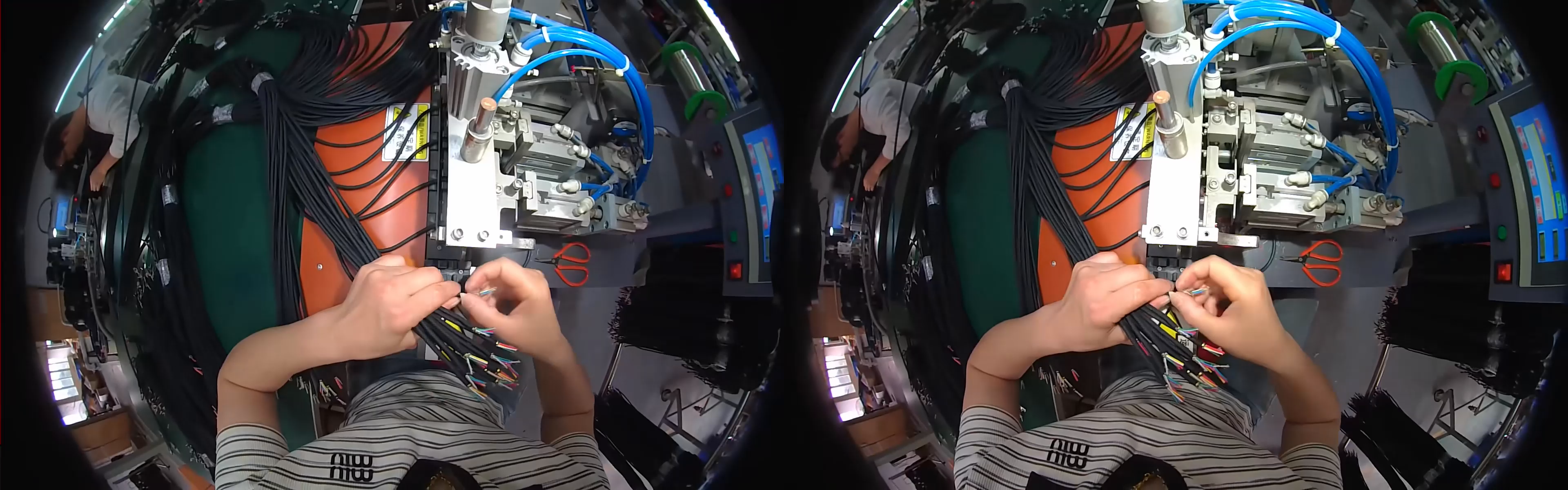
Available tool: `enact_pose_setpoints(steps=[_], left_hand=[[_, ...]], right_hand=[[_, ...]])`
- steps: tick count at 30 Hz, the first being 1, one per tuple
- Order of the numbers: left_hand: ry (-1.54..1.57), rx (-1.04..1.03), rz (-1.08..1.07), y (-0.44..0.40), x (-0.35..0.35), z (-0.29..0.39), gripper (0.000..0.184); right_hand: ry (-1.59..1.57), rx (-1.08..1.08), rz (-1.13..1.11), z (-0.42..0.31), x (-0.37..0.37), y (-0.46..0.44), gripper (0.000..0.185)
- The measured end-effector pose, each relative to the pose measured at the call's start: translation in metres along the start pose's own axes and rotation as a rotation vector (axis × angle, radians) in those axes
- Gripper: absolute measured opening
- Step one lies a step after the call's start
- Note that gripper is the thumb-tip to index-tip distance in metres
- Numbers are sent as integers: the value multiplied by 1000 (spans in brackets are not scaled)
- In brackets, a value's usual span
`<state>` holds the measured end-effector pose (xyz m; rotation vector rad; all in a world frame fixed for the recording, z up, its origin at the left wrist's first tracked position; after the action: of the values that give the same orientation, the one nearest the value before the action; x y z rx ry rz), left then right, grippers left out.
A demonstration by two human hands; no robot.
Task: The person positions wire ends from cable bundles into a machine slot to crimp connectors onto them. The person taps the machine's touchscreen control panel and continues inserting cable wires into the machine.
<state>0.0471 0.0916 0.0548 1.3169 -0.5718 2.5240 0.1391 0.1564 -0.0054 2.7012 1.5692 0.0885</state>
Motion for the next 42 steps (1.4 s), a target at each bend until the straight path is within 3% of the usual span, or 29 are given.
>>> enact_pose_setpoints(steps=[2, 6, 11, 15, 18, 19, 21, 23, 26, 30, 31, 34, 39, 42], left_hand=[[-47, -8, 3, -1, -1, 3, 39], [-18, -24, 105, 1, 5, -1, 35], [-88, -60, 112, -5, 1, 11, 33], [-244, -32, 73, -7, -4, 15, 37], [126, 39, 116, -7, 2, -3, 27], [125, 42, 115, -6, 2, -4, 27], [185, 52, 125, -4, 1, -9, 26], [215, 57, 129, -4, 2, -12, 25], [132, 43, 77, -5, -1, -5, 25], [124, -8, 84, -9, 0, -3, 20], [124, -9, 83, -8, 0, -3, 20], [262, 62, 85, -5, 0, -14, 22], [173, 64, 108, -3, 0, -9, 20], [107, 49, 53, -7, -3, -3, 19]], right_hand=[[-487, -170, -32, 25, -12, -1, 15], [-697, -134, -14, 15, -9, 2, 12], [-726, -150, -8, 29, -6, 3, 15], [-434, -64, 82, 20, -5, 4, 25], [-133, 244, 167, -4, -1, 9, 34], [-136, 244, 165, -3, -6, 7, 34], [473, 479, 329, -38, -19, 18, 36], [780, 589, 407, -52, -32, 27, 38], [304, 424, 327, -28, -8, 25, 41], [73, 293, 176, -15, 2, 14, 43], [72, 293, 177, -16, 2, 14, 43], [655, 518, 293, -50, -16, 24, 39], [494, 466, 309, -43, -13, 25, 32], [-351, 217, 188, 2, 5, 12, 26]])
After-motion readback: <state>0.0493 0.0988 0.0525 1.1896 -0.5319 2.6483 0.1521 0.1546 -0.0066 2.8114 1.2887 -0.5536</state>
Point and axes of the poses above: each hand's wrist, its own y-axis away from the middle knuckle, its own x-axis out of the back of the hand, z = x × y, the point moved 10 cm from there along -y, towards the middle knuckle, and after that the axes turned 9 degrees about -z, right-handed, at the moved point
